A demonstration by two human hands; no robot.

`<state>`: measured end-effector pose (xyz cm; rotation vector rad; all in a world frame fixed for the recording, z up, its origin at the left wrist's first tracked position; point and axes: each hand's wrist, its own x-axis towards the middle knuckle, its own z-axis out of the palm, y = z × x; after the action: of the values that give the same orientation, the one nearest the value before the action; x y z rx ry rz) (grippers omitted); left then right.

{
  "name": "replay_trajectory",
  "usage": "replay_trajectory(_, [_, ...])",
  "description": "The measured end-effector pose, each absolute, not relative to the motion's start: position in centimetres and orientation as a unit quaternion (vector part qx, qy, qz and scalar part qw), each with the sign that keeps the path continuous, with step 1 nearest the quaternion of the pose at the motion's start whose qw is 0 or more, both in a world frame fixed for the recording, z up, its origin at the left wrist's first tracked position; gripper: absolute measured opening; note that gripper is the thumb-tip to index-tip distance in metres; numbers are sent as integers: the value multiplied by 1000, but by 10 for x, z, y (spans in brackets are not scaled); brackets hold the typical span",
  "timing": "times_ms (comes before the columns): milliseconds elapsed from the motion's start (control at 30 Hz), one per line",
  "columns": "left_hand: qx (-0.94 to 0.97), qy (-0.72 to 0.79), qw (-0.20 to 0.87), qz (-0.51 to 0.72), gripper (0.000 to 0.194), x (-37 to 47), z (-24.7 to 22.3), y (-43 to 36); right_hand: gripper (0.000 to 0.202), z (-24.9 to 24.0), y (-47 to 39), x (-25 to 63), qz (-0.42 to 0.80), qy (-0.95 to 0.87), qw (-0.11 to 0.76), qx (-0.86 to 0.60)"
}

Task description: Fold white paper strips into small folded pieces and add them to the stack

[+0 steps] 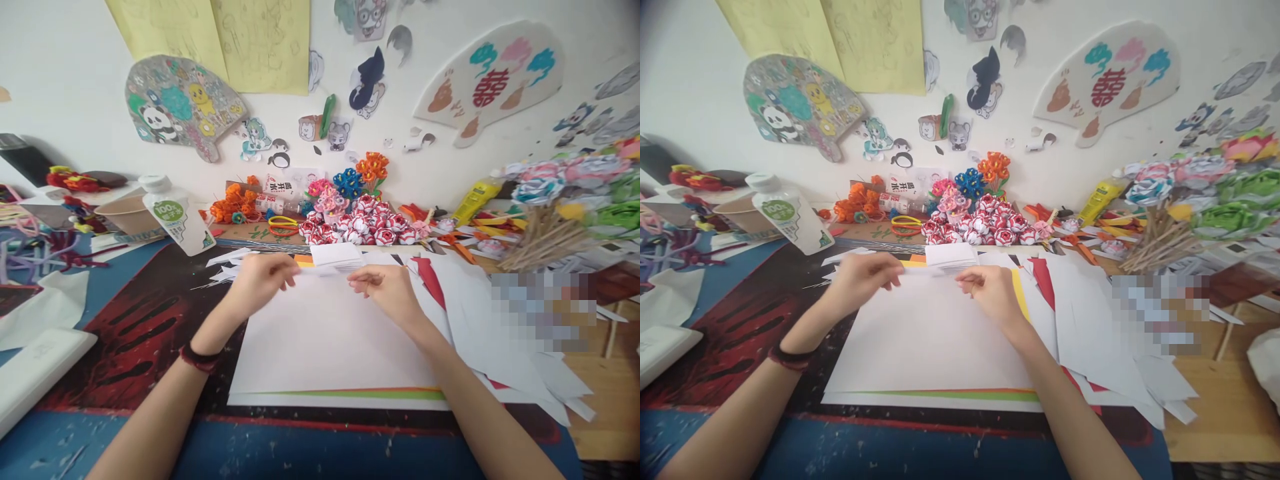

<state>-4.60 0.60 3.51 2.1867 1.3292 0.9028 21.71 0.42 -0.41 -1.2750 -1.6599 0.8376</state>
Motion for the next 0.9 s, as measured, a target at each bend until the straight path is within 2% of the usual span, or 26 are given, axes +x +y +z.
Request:
replay_trajectory(67, [758,559,56,332,22,-67,40,9,15,-5,7,222,311,-663,435,-524])
replay_trajectory(133, [733,619,-94,268,23,-88,42,9,16,-6,9,223,295,-669,433,-527])
replay_trajectory(200, [753,610,-177,174,27,-101,41,8,15,-7,9,221,281,-680,420,-531])
replay_trajectory(267, [743,603,-251,148,27,-99,39,8,13,-7,8,216,263,-692,398,-542])
replay_trajectory(333, [761,576,-262,146,25,-81,36,11,12,-9,7,213,237,-700,377,-559])
replay_trajectory(467, [839,477,-210,157,20,-20,29,26,16,-14,7,212,158,-719,349,-580])
replay_trajectory(600, [863,447,-167,168,17,22,17,40,20,-18,6,214,52,-759,281,-585])
replay_trajectory(900, [853,464,-146,190,14,29,2,52,21,-19,4,214,6,-788,241,-567])
